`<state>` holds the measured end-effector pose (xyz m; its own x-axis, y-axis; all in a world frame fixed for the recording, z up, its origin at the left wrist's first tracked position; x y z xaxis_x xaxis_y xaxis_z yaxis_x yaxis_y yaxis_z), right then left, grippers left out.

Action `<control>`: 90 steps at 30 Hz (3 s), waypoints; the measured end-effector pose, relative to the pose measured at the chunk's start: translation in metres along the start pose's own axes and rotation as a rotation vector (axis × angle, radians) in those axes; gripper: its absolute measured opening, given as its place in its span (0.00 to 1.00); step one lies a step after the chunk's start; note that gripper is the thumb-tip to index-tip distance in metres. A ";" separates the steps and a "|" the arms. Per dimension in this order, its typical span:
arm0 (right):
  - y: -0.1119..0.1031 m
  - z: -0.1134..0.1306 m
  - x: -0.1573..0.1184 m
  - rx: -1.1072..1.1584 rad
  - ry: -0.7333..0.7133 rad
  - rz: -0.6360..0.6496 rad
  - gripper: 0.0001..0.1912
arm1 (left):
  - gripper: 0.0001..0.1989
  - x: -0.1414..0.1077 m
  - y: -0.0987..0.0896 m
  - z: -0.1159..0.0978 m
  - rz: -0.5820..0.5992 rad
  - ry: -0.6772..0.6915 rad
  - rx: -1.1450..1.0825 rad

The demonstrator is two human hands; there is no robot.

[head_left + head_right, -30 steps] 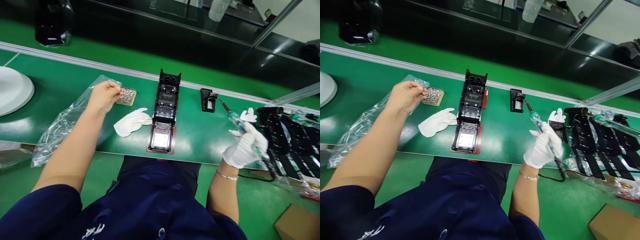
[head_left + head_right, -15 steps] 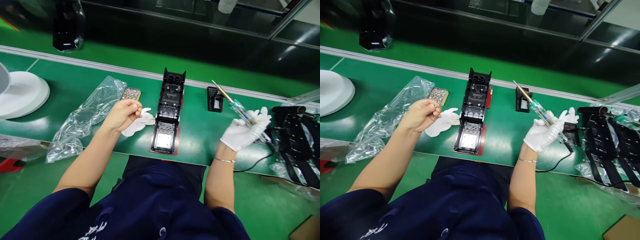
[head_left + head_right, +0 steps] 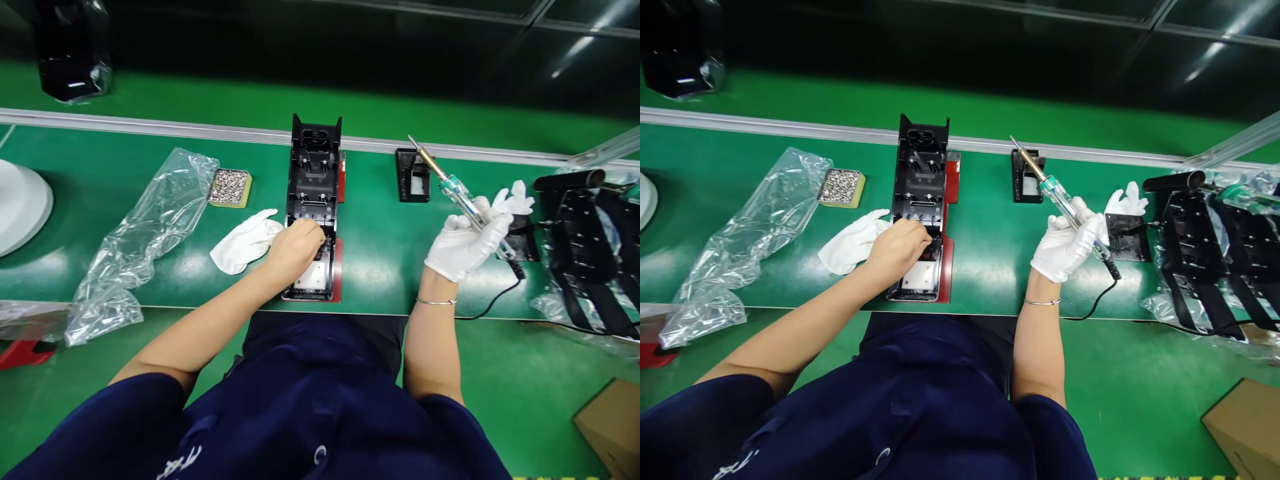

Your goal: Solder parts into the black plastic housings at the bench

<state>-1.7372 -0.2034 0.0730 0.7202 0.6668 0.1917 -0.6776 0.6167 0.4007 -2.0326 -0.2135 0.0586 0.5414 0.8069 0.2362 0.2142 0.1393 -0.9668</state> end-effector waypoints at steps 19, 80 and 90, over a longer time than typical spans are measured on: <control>0.002 0.004 -0.008 0.199 0.117 -0.126 0.43 | 0.20 -0.004 0.026 0.002 0.197 -0.002 0.017; 0.000 0.004 -0.010 0.145 0.148 -0.143 0.31 | 0.19 -0.010 0.013 -0.004 0.232 -0.120 0.114; -0.002 -0.003 -0.006 0.225 0.116 -0.188 0.32 | 0.20 -0.008 -0.001 -0.004 0.230 -0.086 0.059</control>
<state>-1.7402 -0.2075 0.0685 0.7990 0.6013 -0.0033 -0.4748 0.6343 0.6100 -2.0341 -0.2218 0.0577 0.4990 0.8666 0.0025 0.0441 -0.0225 -0.9988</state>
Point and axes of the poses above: each hand's wrist, its own x-axis towards the middle knuckle, its own y-axis out of the palm, z = x × y, the point moved 5 cm from there along x, towards the middle knuckle
